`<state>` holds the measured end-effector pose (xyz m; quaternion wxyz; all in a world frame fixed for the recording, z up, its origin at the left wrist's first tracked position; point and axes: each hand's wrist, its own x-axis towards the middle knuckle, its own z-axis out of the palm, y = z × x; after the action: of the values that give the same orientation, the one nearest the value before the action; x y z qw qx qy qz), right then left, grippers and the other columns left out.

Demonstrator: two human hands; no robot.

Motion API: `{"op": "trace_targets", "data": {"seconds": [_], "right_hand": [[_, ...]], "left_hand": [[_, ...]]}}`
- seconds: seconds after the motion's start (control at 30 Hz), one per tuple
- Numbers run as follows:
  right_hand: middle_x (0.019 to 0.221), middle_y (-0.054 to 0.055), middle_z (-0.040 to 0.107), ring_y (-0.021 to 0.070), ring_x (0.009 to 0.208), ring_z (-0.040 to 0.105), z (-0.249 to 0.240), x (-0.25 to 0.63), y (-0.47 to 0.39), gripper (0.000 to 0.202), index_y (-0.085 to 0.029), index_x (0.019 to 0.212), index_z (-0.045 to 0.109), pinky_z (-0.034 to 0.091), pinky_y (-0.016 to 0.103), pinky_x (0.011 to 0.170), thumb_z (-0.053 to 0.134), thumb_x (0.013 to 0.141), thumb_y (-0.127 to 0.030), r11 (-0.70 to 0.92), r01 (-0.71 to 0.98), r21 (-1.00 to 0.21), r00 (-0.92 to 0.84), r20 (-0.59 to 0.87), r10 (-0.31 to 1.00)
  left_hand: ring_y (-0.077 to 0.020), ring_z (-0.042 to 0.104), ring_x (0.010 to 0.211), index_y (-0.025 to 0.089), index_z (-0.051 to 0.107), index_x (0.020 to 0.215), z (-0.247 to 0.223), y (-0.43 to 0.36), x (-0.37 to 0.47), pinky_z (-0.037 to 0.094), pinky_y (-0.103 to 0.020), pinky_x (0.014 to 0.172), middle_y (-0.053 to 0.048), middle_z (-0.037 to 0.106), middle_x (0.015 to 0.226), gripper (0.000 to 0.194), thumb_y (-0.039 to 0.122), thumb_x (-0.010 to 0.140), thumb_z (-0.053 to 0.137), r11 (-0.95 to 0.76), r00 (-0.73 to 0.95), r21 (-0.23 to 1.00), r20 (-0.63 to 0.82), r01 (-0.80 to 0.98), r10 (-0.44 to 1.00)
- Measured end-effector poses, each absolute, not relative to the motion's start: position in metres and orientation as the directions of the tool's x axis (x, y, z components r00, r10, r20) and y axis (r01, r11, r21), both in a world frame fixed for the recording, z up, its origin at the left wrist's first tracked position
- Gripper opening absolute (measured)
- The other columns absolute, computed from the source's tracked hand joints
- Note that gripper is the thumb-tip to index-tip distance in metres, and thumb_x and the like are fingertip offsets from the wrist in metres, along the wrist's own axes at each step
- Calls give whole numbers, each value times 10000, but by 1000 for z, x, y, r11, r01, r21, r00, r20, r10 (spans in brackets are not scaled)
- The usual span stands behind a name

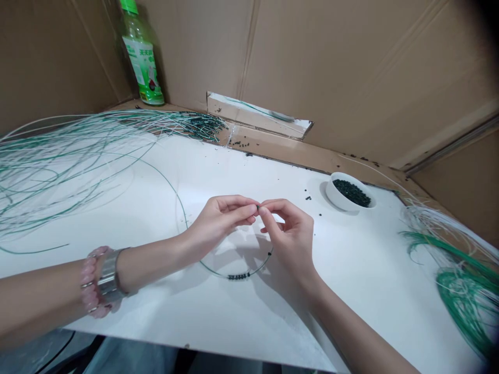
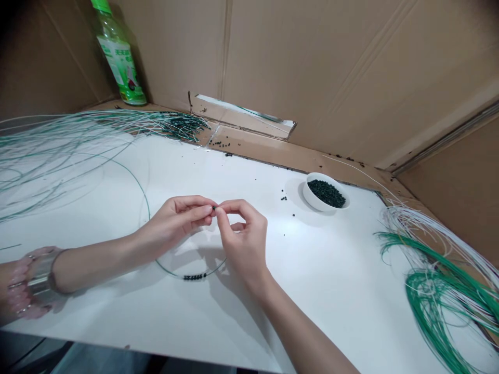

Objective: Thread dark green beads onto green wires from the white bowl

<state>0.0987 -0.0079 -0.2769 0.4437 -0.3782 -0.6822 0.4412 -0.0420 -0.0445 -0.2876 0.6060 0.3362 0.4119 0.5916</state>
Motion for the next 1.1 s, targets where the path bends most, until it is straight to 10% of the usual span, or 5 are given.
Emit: {"op": "trace_targets", "data": {"seconds": [0.6,1.1], "right_hand": [[693,4,675,123,674,644,-277,101,-11,100,-201,716,659,469,190,487,617,803,-224,420,185,-889,-300,356,885],[700,-3,650,92,587,545,-277,106,-4,106,-187,753,615,455,207,473,543,822,-151,705,350,-617,-407,577,708]], "left_hand": [[-121,617,677,168,698,727,-280,-41,-45,504,-231,676,-14,692,723,117,283,718,716,-48,-119,990,32,-131,992],[-108,607,721,152,673,752,-279,-39,-50,503,-203,684,-12,665,762,49,199,759,665,-192,-124,980,198,57,972]]}}
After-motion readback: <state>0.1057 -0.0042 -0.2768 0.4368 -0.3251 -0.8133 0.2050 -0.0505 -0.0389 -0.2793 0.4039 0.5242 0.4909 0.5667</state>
